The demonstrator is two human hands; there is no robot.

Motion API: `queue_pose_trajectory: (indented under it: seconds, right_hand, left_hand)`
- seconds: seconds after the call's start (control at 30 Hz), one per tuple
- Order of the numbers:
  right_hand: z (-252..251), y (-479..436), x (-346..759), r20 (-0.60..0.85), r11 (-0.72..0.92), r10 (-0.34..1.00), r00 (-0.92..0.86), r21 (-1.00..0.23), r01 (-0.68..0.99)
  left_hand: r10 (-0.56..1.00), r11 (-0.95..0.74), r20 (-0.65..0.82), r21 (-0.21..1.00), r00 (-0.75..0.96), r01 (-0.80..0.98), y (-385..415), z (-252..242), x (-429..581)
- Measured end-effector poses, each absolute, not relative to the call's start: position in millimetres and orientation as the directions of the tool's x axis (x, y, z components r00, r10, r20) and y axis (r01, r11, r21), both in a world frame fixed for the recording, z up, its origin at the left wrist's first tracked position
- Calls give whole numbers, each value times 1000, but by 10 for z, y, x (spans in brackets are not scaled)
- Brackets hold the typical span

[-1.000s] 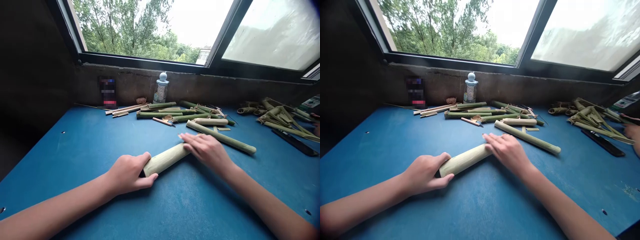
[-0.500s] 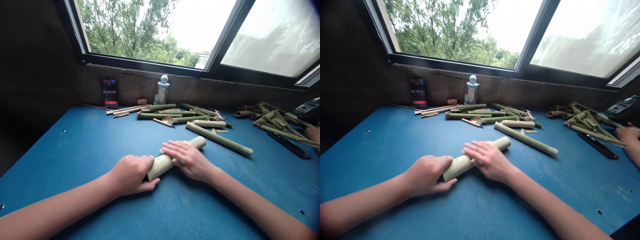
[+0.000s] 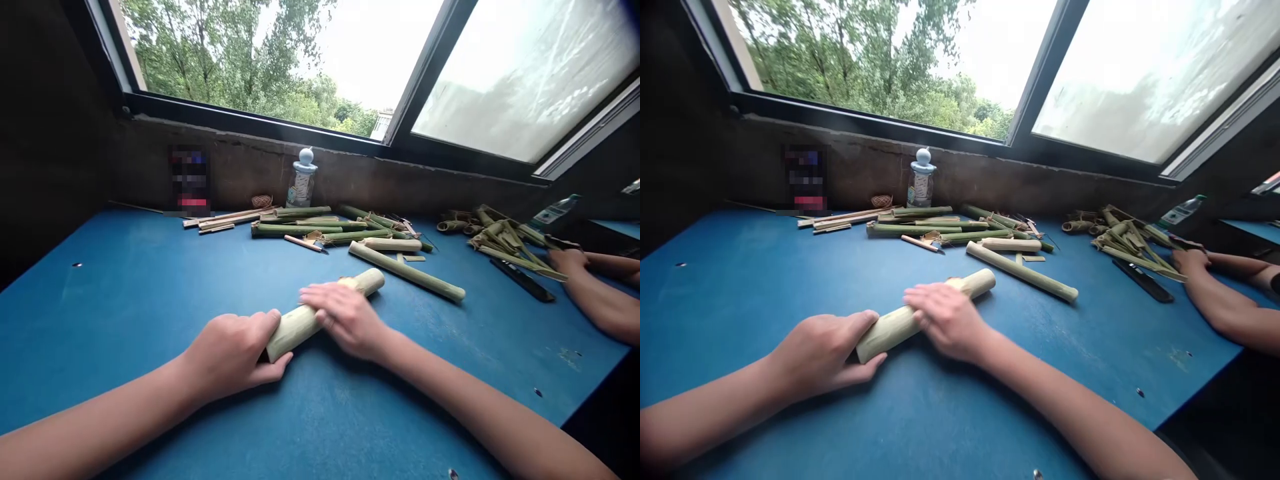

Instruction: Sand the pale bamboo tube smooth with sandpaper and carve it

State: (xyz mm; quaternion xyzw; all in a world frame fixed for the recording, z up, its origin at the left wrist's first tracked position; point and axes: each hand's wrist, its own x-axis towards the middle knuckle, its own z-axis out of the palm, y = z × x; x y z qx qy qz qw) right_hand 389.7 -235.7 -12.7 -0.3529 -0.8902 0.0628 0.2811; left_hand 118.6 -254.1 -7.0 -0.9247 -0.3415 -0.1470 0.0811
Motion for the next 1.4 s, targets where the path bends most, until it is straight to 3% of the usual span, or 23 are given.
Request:
queue_pose_trajectory:
  seconds: [0.1,0.2,0.27,0.47,0.53,0.63,0.73,0.8,0.97,1.07,1.17,1.23,1.3,1.4]
  right_hand:
    - [-140,-2325,3855,437,801,599,-671,-326,503]
    - [-138,-2117,4151,457,607,780,-427,-389,693]
    - [-140,-2072,4244,459,535,820,-342,-404,742]
    - [-162,-2187,4012,350,753,656,-668,-363,549]
    - [-157,-2102,4083,386,654,756,-530,-388,650]
    - [-150,-2064,4141,428,536,828,-362,-416,735]
    - [-159,-2189,4018,359,707,707,-609,-385,594]
    - [-163,-2218,3998,331,776,621,-710,-385,499]
    - [-155,-2080,4207,438,522,836,-330,-453,723]
    - [-150,-2221,4044,384,636,770,-509,-415,650]
    - [-166,-2331,3924,332,853,507,-796,-329,406]
    - [-189,-2238,4044,408,851,525,-747,-283,443]
    - [-218,-2058,4259,483,709,686,-545,-272,651]
    - [-252,-1869,4481,526,656,715,-460,-280,701]
  left_hand:
    - [613,-739,336,-77,715,670,-2503,-117,1159]
    - [696,-666,275,-95,663,739,-2416,-122,1110]
    - [707,-649,266,-121,655,751,-2379,-89,1092]
    - [572,-684,383,-266,725,679,-2485,38,1167]
    - [575,-664,394,-287,717,690,-2498,28,1186]
    - [617,-680,340,-223,710,698,-2455,-15,1179]
    - [664,-694,255,-139,703,706,-2446,-7,1163]
    - [670,-676,257,-175,696,715,-2501,40,1166]
    - [566,-632,398,-352,722,690,-2691,81,1231]
    - [548,-674,407,-304,731,674,-2686,10,1241]
    - [586,-698,394,-199,708,688,-2625,-22,1209]
    - [670,-656,323,-163,668,737,-2595,-3,1186]
    - [763,-595,213,-141,611,792,-2573,32,1173]
    - [844,-528,67,-72,532,846,-2509,104,1156]
